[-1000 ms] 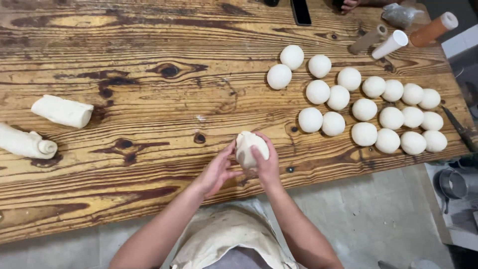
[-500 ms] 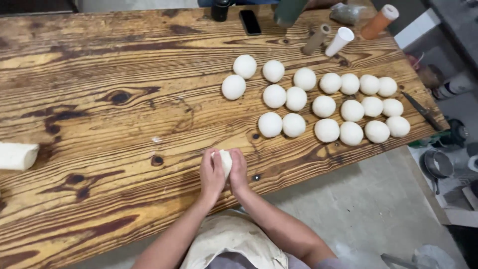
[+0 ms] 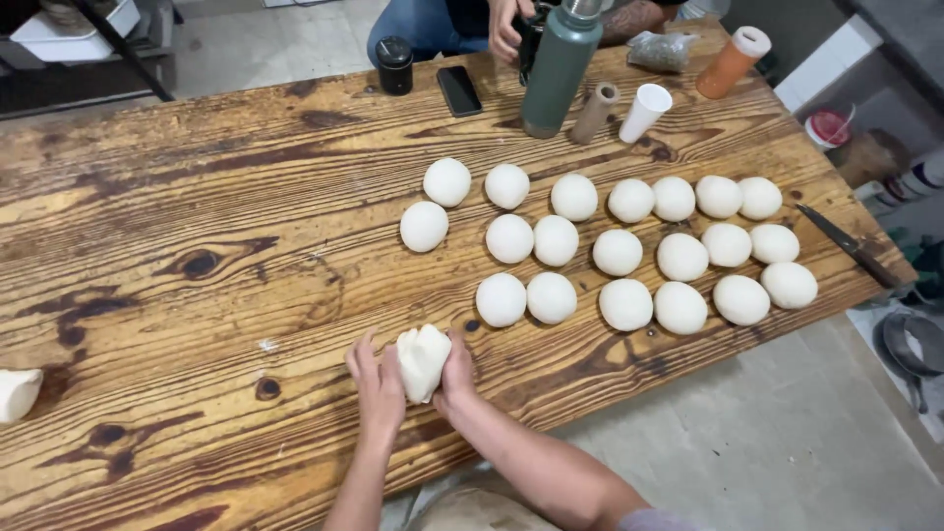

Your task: Shape individual pieces of dough into round balls by rolling them against a wooden table

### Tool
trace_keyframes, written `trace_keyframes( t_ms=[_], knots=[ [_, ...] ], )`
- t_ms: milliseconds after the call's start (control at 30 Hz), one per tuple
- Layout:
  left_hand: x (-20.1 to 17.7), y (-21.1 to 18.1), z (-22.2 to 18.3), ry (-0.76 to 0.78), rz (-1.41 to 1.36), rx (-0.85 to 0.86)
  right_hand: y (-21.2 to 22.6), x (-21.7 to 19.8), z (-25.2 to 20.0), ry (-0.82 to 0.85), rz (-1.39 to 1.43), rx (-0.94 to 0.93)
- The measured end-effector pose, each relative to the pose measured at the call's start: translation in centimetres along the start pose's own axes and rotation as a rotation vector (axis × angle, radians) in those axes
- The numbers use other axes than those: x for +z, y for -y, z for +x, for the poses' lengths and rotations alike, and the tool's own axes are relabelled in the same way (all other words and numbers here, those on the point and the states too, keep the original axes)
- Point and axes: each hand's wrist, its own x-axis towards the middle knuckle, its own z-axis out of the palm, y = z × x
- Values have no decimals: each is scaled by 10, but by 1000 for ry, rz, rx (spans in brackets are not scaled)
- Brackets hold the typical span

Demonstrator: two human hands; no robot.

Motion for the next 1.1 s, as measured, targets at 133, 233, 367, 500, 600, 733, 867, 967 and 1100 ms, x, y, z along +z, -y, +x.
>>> trace_keyframes(
  t_ms=[133,233,367,500,600,733,867,967,1100],
  knots=[
    [14,36,9,-314,84,90,-24,4,7,266,32,52],
    [19,79,27,-408,108,-1,-63,-18,61,357,-432,-189],
    [21,122,48,-511,60,-67,-23,-1,44,381,-944,-696],
    [8,89,56,-554,185,139,-17,18,27,529,-829,-775],
    [12,107,55,-541,338,365,-33,2,36,624,-972,-866],
    [11,120,48,-376,548,468,-45,-21,68,655,-1063,-1039],
    [-11,83,60,-30,378,131,-20,5,34,527,-1135,-1134],
    [-14,55,46,-211,381,100,-36,19,52,682,-1061,-1182],
    [11,145,41,-424,543,305,-43,-1,53,699,-1101,-1245]
  ],
)
